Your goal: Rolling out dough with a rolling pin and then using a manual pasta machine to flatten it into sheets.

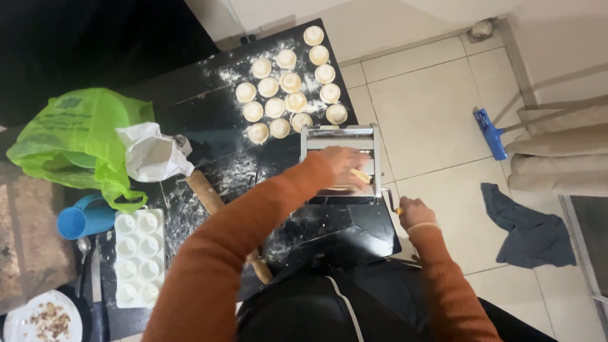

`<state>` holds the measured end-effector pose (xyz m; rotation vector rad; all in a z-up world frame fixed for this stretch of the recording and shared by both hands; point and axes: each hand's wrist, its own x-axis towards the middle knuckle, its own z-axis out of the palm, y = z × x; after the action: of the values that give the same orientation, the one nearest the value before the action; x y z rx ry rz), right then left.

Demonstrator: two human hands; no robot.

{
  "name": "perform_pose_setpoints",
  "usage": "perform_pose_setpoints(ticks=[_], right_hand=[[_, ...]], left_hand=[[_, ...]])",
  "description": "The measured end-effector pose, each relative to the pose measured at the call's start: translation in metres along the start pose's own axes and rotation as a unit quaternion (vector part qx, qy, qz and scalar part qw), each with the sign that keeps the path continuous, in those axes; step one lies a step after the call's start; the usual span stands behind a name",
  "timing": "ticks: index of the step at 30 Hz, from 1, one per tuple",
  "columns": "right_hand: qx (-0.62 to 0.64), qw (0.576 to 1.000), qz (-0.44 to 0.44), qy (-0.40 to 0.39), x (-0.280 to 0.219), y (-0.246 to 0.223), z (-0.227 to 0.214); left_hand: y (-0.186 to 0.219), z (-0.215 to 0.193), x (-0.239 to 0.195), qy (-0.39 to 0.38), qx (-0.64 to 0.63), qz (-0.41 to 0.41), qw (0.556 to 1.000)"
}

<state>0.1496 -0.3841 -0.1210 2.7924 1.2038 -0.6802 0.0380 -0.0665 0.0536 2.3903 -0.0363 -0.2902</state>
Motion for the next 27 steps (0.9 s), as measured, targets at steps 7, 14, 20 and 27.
perform_pose_setpoints(ticks=[7, 14, 20, 27], right_hand=[[0.082, 0.996, -0.018, 0.033, -0.026, -0.010, -0.039], [0.293, 0.878, -0.293, 0.239, 0.005, -0.125, -0.141], [0.250, 0.901, -0.284, 0.212, 0.038, -0.116, -0.091], [0.263, 0.902, -0.304, 0.158, 0.055, -0.102, -0.110]], left_hand=[[-0.062, 0.067, -0.014, 0.131, 0.045, 0.062, 0.988], [-0.048, 0.062, -0.029, 0.213, -0.236, 0.080, 0.945], [-0.037, 0.038, -0.089, 0.184, -0.229, -0.031, 0.955], [-0.044, 0.046, -0.098, 0.233, -0.188, -0.083, 0.950]])
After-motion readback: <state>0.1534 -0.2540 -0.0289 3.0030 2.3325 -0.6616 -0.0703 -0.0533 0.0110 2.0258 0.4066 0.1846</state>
